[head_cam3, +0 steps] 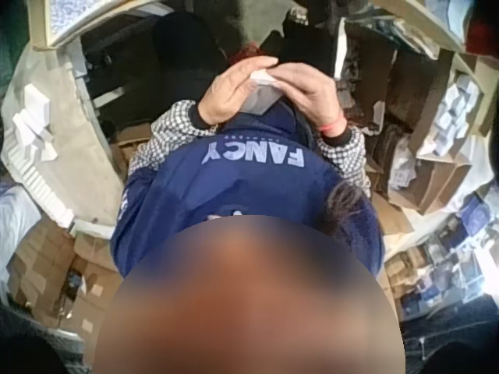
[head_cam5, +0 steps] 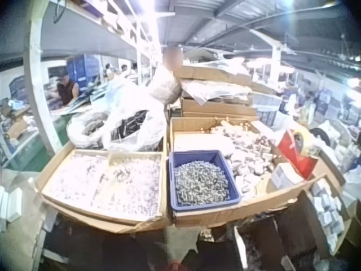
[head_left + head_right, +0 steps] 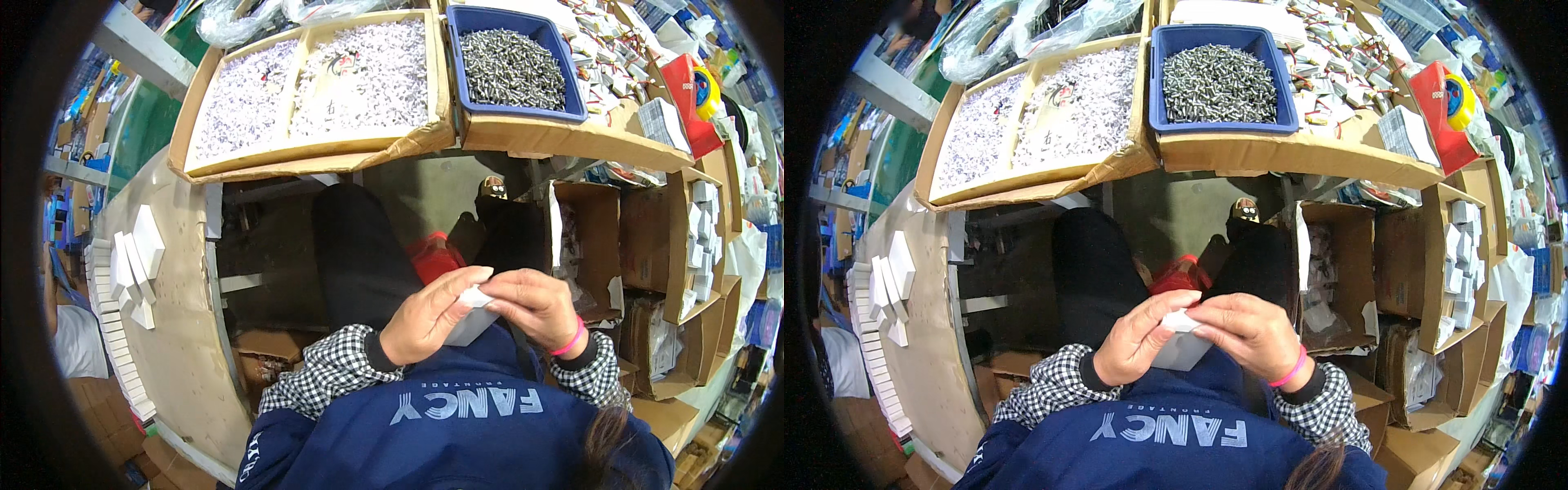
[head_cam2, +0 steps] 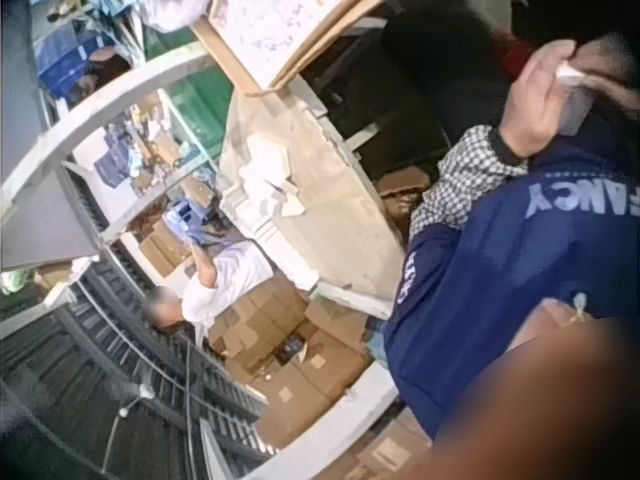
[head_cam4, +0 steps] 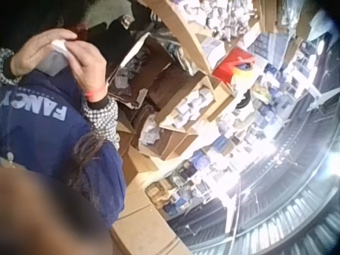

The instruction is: The person assembles small electronic components by hand. They open white paper boxes, place a small circuit board and a battery inside, then close and seal the boxes with tape. The finished units are placed into a larger cardboard box.

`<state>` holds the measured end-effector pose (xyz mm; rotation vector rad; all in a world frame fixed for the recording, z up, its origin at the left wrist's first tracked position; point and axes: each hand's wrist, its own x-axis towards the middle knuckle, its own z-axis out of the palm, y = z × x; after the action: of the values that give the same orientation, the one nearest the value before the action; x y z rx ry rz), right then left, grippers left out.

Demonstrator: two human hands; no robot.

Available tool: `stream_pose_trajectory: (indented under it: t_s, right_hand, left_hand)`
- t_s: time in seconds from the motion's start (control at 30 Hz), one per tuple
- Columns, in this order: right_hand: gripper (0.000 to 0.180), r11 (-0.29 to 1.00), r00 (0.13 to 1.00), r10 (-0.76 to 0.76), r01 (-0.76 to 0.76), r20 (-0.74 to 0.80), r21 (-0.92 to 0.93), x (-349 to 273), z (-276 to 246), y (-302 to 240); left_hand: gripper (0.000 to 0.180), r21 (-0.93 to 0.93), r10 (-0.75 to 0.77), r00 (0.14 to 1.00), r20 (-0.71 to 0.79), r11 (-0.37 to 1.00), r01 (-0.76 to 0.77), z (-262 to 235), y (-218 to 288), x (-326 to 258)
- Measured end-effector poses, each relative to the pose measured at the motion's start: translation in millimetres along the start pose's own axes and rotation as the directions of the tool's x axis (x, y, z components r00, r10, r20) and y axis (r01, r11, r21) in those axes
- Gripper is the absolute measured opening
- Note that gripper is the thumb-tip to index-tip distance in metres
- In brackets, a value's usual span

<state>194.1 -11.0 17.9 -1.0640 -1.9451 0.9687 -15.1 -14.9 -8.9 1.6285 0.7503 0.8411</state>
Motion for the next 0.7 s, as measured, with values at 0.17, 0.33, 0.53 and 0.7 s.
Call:
stream_pose_trajectory:
  t_s: [0.17, 0.33, 0.53, 0.7]
  right_hand:
    - [0.021, 0.997, 0.999, 0.003, -0.007, -0.048, -0.076, -3.9, 13.1, 1.0]
    - [0.022, 0.990, 0.997, -0.040, 0.031, -0.063, -0.134, -3.6, 13.3, -3.7]
    - [0.025, 0.979, 0.992, -0.095, 0.079, -0.078, -0.187, -4.0, 14.7, -7.8]
    - [0.023, 0.972, 0.989, -0.098, 0.072, -0.109, -0.222, -5.4, 14.8, -13.1]
  left_hand:
    - [0.044, 0.040, 0.009, 0.998, -0.069, 0.999, -0.006, 3.1, -4.3, -11.8]
    - [0.044, 0.028, 0.003, 0.998, -0.068, 1.000, -0.001, 4.3, -5.1, -13.5]
    - [0.043, 0.002, -0.006, 0.996, -0.092, 1.000, 0.006, 8.3, -8.1, -14.6]
    - [0.045, -0.021, 0.011, 0.992, -0.128, 1.000, -0.014, 14.4, -10.5, -17.4]
